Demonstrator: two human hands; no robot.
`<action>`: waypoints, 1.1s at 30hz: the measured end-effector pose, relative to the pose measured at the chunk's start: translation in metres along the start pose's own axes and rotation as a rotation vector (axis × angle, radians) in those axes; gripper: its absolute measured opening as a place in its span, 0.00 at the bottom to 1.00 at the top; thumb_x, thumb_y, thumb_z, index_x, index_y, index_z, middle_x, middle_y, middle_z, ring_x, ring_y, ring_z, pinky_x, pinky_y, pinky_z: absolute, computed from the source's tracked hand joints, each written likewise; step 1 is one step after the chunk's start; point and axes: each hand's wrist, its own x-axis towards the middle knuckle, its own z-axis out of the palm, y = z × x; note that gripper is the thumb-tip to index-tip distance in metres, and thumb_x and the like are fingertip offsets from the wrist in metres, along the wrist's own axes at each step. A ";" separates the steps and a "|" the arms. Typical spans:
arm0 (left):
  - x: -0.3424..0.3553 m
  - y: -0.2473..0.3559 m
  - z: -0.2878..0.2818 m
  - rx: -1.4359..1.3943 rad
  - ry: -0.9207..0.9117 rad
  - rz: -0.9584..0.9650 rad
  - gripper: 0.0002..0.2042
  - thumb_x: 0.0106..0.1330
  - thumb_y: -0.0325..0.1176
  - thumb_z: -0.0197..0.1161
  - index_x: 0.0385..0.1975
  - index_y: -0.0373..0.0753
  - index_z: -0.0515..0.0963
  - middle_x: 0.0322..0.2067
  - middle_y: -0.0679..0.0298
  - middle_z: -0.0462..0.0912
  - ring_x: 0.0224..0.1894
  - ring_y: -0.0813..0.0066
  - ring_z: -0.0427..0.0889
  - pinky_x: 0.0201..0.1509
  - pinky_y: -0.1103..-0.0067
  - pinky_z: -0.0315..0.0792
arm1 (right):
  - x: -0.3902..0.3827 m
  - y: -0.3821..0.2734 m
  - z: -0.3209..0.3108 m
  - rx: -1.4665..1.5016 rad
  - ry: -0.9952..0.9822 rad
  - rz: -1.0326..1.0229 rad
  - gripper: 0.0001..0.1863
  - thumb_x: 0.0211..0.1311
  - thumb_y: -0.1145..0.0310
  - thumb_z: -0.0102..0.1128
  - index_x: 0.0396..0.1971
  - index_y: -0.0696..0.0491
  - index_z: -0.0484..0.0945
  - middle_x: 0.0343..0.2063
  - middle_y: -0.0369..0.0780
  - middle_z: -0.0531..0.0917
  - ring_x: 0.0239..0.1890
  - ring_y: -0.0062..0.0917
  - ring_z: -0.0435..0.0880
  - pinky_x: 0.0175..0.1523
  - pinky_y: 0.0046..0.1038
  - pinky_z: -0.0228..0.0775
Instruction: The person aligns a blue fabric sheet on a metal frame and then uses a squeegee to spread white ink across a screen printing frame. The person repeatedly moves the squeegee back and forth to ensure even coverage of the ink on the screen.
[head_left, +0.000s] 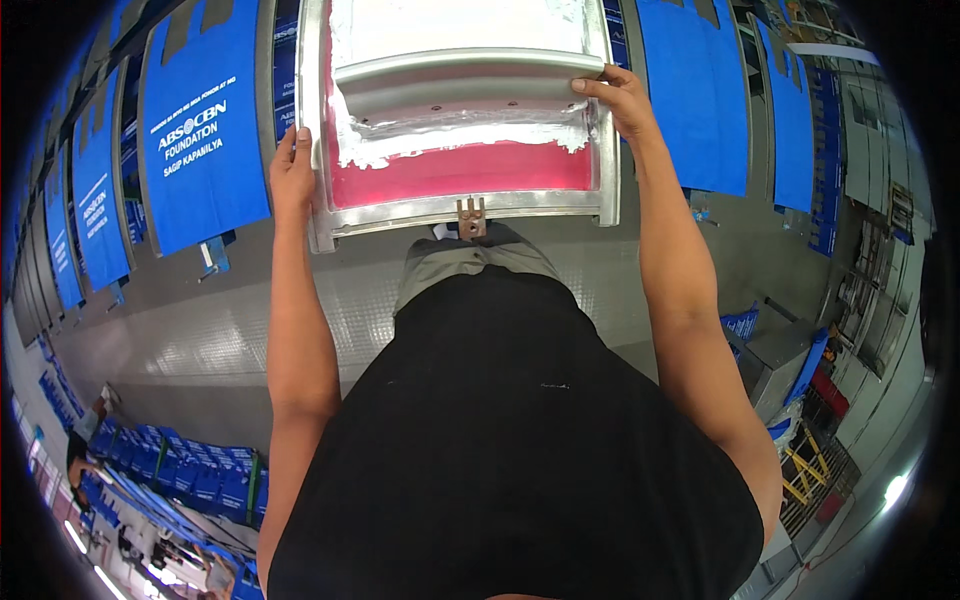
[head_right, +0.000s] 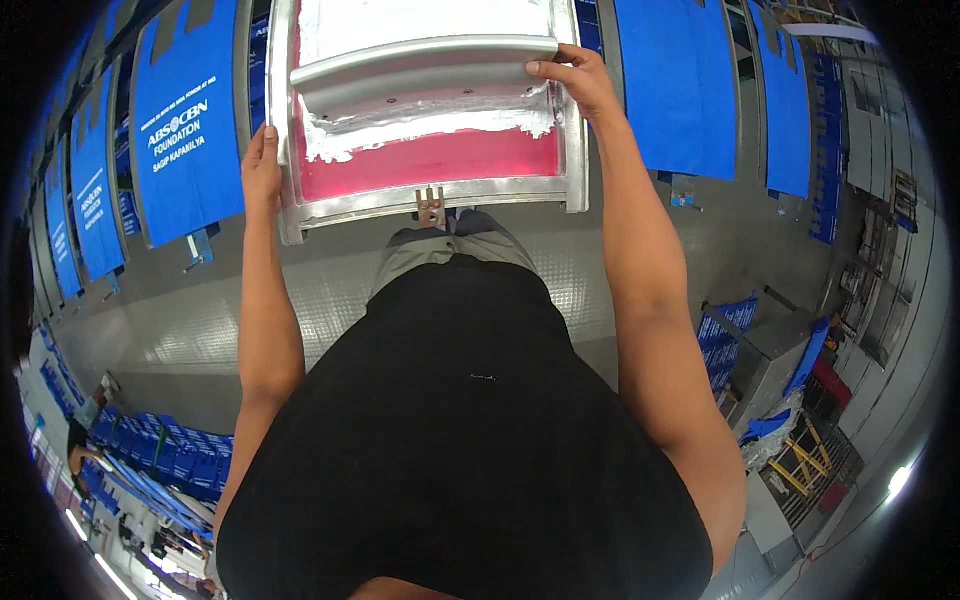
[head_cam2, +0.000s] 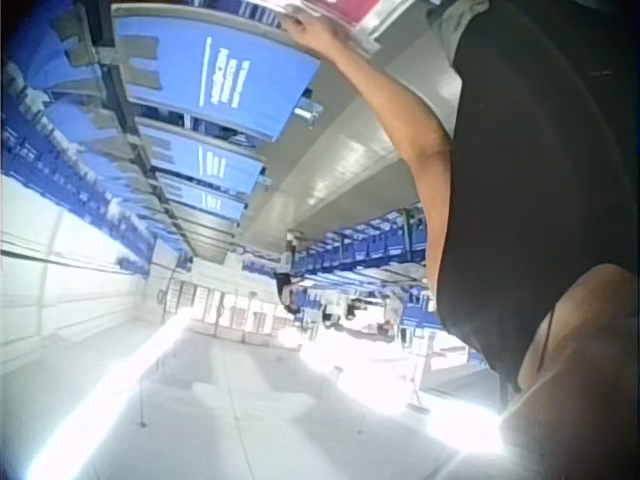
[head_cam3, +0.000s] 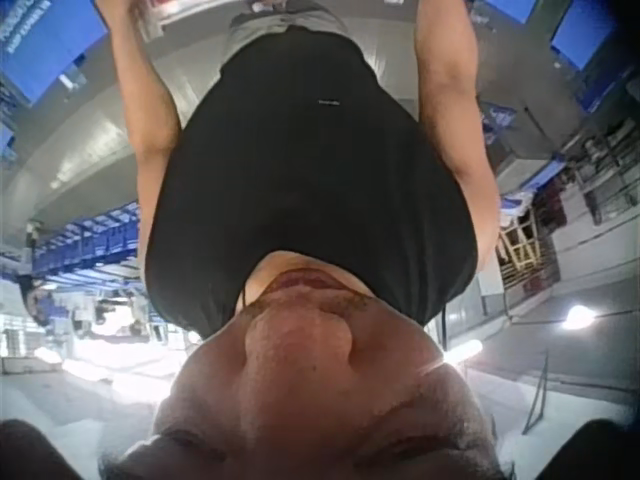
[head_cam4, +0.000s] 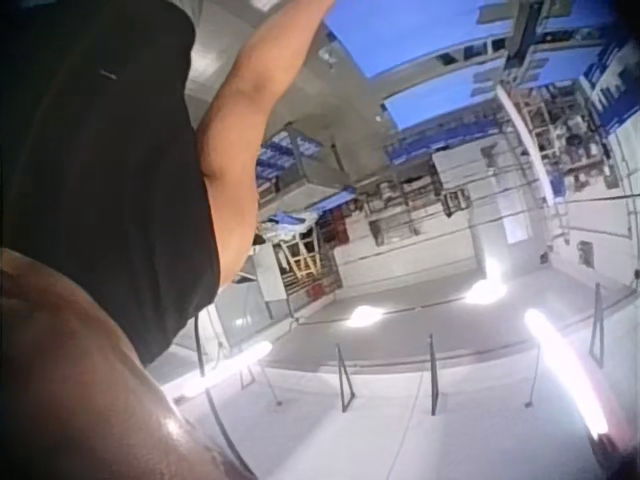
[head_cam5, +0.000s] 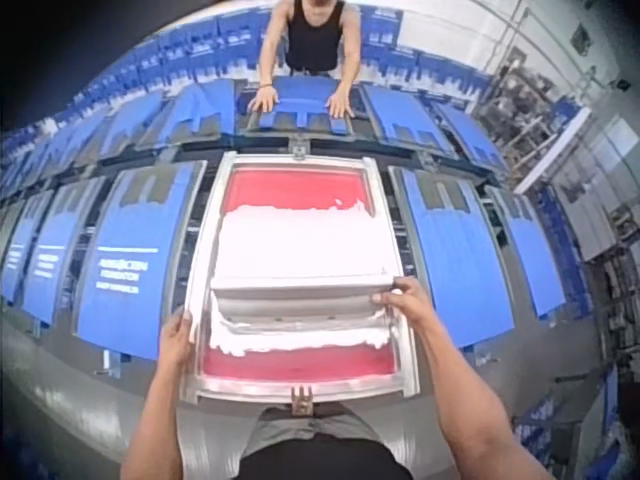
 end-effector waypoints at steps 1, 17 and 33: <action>0.001 -0.005 0.000 -0.008 -0.005 0.005 0.29 0.69 0.49 0.57 0.62 0.33 0.68 0.47 0.52 0.80 0.47 0.71 0.77 0.52 0.79 0.70 | 0.001 -0.002 -0.001 0.006 -0.011 0.013 0.20 0.44 0.67 0.74 0.39 0.59 0.84 0.33 0.38 0.85 0.37 0.21 0.80 0.47 0.24 0.70; -0.011 0.013 -0.013 0.545 0.074 0.416 0.27 0.61 0.48 0.64 0.55 0.36 0.73 0.52 0.46 0.73 0.55 0.46 0.70 0.60 0.64 0.65 | -0.020 -0.030 -0.009 -0.703 -0.167 -0.115 0.25 0.41 0.68 0.68 0.44 0.62 0.79 0.39 0.46 0.84 0.44 0.32 0.82 0.48 0.30 0.72; 0.037 0.180 0.053 0.933 -0.340 0.906 0.12 0.43 0.25 0.63 0.31 0.36 0.76 0.29 0.55 0.78 0.33 0.55 0.78 0.40 0.65 0.73 | 0.029 -0.113 0.044 -1.191 -0.157 -0.298 0.15 0.42 0.76 0.58 0.35 0.52 0.81 0.27 0.43 0.83 0.36 0.40 0.80 0.52 0.43 0.65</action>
